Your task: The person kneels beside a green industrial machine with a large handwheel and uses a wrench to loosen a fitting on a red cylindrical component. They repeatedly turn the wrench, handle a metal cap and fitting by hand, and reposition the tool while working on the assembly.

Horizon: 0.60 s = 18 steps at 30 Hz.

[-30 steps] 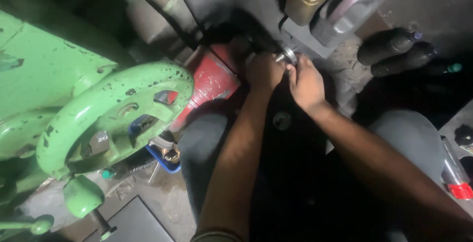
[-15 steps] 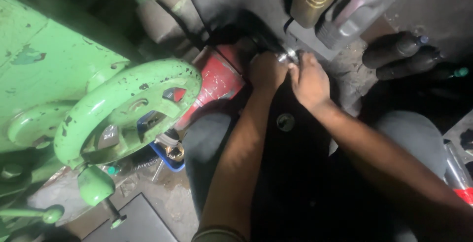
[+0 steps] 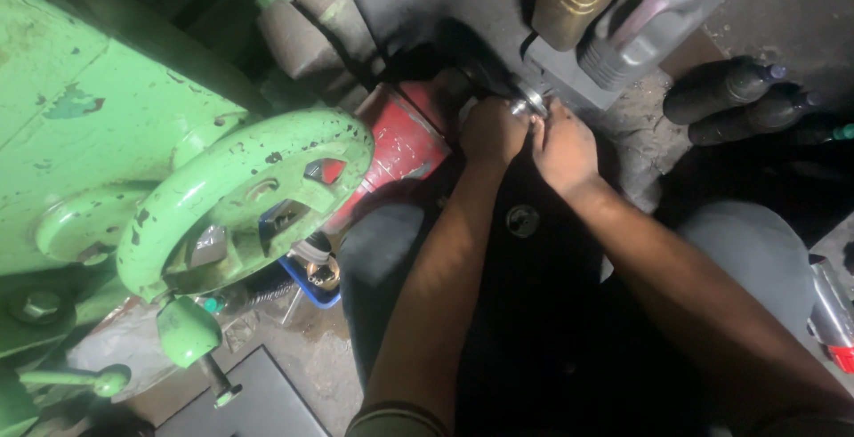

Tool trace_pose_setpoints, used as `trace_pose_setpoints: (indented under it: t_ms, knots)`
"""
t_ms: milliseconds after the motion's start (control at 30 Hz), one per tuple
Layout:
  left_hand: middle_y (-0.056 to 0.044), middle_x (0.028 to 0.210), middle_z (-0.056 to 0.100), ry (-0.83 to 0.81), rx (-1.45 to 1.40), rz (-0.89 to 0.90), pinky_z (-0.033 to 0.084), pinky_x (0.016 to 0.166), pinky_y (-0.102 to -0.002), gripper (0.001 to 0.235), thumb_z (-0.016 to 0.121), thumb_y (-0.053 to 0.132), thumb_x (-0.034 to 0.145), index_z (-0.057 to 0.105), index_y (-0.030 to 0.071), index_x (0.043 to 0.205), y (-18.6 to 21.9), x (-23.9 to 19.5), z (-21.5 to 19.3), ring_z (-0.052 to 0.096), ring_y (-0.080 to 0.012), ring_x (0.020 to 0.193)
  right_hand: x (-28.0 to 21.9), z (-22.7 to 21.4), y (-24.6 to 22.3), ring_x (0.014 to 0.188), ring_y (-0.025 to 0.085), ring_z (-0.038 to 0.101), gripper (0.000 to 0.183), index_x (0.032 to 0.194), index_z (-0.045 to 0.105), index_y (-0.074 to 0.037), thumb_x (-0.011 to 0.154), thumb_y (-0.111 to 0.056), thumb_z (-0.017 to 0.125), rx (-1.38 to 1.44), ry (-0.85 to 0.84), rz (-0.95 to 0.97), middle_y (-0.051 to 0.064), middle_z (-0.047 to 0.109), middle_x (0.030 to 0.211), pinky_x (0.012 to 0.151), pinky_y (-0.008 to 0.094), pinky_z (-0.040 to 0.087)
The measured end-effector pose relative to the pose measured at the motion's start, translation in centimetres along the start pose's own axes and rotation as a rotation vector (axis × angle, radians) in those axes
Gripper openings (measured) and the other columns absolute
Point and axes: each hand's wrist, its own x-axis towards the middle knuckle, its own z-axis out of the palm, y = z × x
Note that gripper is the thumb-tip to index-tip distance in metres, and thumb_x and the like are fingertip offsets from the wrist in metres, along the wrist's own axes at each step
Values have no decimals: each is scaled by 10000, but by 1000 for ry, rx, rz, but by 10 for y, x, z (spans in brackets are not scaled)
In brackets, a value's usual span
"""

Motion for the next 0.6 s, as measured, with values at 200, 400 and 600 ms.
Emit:
trace_pose_setpoints:
  t_ms: [200,400,600]
  knots:
    - [-169,933,756,-81,-55,-121,590,769,-478,313,750,396,773,792,102,874,6,-2,-6,736,-366,890,-2,-9,-9,991,456,668,447,1322,554,133,1059,-228,551,-7,-47,70,319,678,1084,890,495,527]
    - [-175,952,760,-101,-35,-113,593,780,-475,366,769,429,757,787,88,887,11,-4,-11,737,-365,904,2,-15,-16,909,469,676,431,1267,586,121,1047,-249,564,-51,-49,94,314,690,999,817,518,533]
    - [-174,898,759,-52,-29,-32,587,800,-487,287,699,371,843,803,103,841,5,-7,-2,738,-379,890,14,-50,-47,775,436,690,375,1076,647,-5,1076,-366,550,-259,-171,114,237,702,795,712,537,538]
